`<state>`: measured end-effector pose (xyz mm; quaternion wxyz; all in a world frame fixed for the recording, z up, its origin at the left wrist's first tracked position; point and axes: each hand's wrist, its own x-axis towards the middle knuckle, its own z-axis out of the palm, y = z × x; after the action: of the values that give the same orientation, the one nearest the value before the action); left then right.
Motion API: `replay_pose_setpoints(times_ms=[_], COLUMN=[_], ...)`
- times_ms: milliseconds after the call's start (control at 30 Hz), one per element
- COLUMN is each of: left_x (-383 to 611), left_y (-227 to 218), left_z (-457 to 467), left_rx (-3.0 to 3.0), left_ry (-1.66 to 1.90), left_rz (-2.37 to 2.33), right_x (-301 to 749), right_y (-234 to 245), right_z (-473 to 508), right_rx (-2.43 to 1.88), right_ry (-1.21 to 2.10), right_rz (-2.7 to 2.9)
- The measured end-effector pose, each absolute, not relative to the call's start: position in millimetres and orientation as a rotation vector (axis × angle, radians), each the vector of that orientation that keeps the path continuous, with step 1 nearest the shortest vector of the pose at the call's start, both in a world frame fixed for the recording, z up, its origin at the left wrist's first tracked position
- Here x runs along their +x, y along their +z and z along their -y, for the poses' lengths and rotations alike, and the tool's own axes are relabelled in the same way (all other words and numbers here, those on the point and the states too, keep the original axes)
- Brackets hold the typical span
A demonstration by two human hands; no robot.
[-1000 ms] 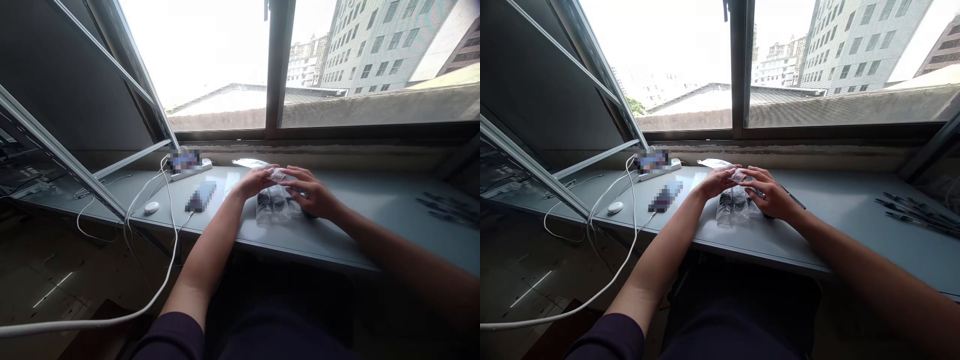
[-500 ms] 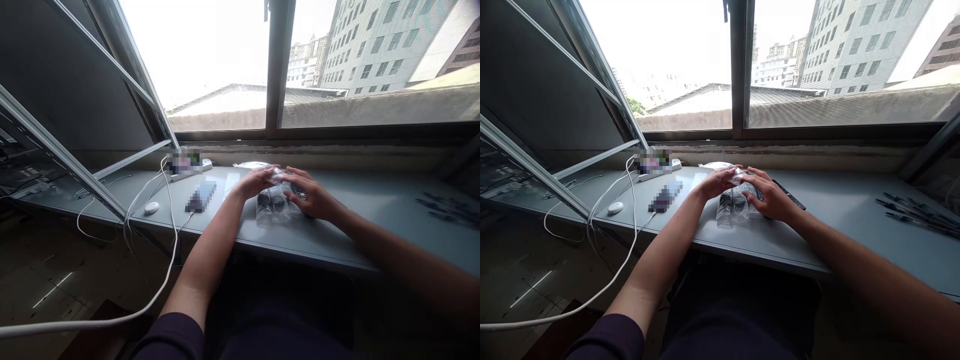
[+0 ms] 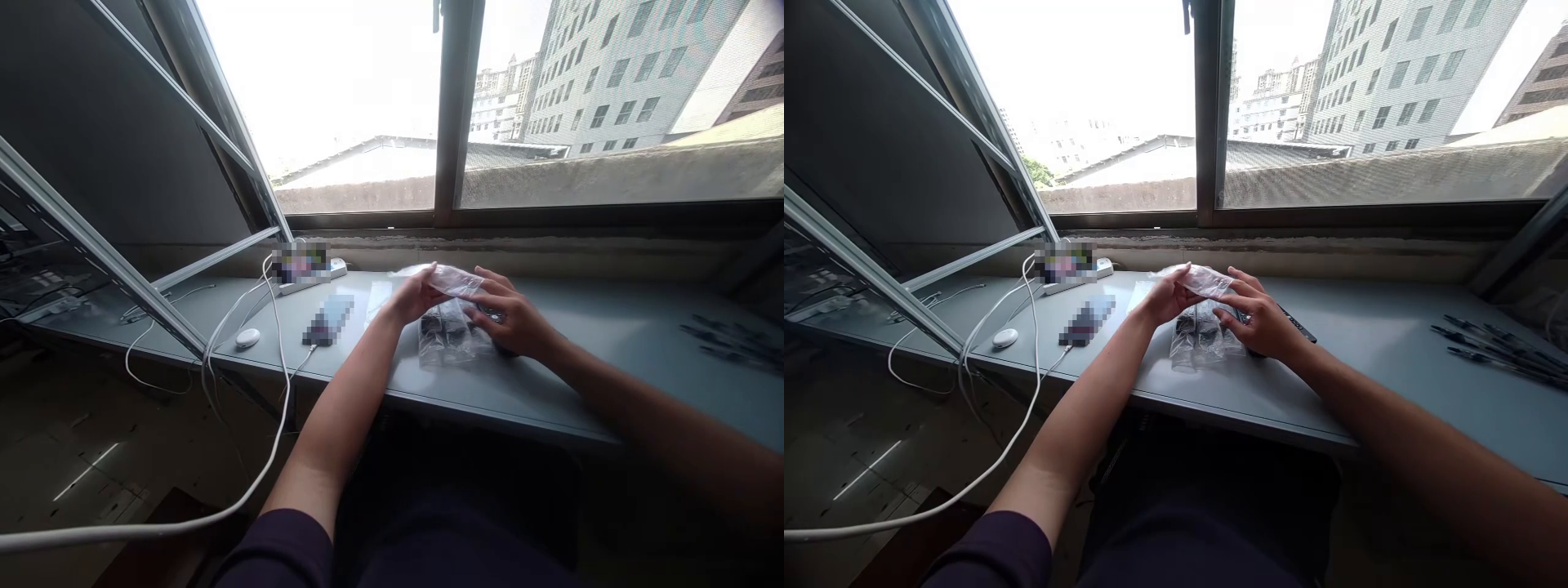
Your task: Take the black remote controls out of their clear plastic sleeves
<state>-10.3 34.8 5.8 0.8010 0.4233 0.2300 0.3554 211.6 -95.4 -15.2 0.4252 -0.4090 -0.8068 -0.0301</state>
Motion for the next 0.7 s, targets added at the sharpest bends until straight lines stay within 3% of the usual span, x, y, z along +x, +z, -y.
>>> replay_pose_setpoints(times_ms=[100,333,700], left_x=[-10.3,-6.9,-23.6], left_y=[8.3,7.9,12.7], left_z=[-36.6,-28.6,-48.7], left_rx=[0.805,0.885,0.624], left_ry=[0.878,0.731,1.171], left_rz=[-0.518,-0.514,-0.726], right_x=[211.8,210.5,207.0], right_y=[-14.6,-20.1,-13.7], right_z=[94.9,94.9,100.1], right_rx=[-1.051,-1.059,-1.004], right_ry=[-0.069,-0.004,0.102], right_rz=[1.976,2.016,2.053])
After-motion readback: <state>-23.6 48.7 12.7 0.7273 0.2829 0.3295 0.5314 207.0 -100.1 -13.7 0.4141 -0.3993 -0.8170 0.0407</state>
